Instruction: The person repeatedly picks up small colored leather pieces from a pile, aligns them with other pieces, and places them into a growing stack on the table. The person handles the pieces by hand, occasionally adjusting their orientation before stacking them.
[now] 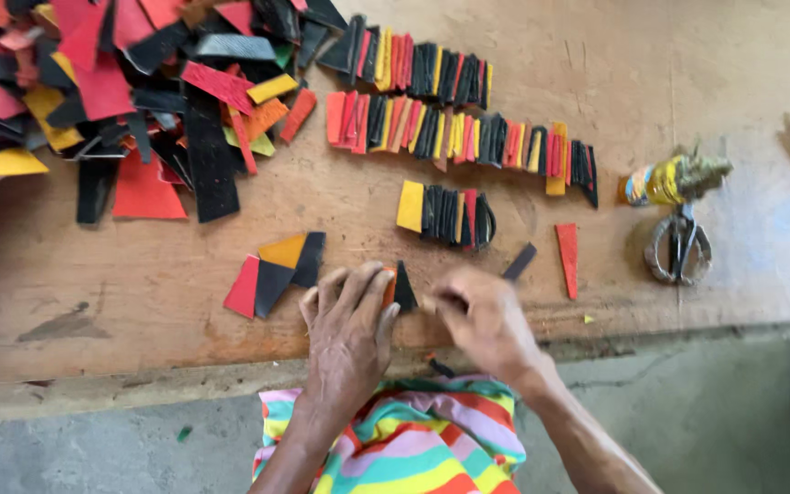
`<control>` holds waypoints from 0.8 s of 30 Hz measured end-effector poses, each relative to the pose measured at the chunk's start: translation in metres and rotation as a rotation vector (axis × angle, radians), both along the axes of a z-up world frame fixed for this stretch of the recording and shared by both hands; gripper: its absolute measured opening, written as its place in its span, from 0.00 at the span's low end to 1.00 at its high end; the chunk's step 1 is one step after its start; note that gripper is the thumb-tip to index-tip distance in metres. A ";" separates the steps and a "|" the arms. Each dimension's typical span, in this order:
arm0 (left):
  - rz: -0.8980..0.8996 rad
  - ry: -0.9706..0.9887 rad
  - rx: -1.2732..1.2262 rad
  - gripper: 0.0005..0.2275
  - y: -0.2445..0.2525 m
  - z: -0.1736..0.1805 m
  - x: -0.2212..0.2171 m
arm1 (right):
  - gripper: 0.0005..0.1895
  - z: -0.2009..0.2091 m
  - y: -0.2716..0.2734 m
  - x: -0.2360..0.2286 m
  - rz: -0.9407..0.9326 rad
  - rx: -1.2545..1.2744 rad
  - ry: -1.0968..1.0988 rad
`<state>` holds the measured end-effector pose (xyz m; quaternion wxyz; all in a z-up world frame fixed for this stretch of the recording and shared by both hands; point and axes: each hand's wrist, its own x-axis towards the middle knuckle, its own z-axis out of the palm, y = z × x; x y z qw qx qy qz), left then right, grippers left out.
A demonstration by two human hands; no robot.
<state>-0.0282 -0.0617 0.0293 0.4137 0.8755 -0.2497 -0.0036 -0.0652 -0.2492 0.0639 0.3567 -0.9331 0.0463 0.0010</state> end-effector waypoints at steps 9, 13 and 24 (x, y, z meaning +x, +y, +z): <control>0.006 -0.013 0.039 0.19 -0.003 0.000 0.002 | 0.08 -0.011 0.017 0.002 0.017 -0.008 -0.131; -0.034 0.022 0.042 0.21 -0.001 0.000 -0.004 | 0.06 0.000 0.011 -0.011 -0.122 0.038 0.151; -0.027 0.102 0.050 0.21 -0.001 -0.003 -0.002 | 0.07 -0.007 0.014 -0.008 -0.010 -0.070 0.056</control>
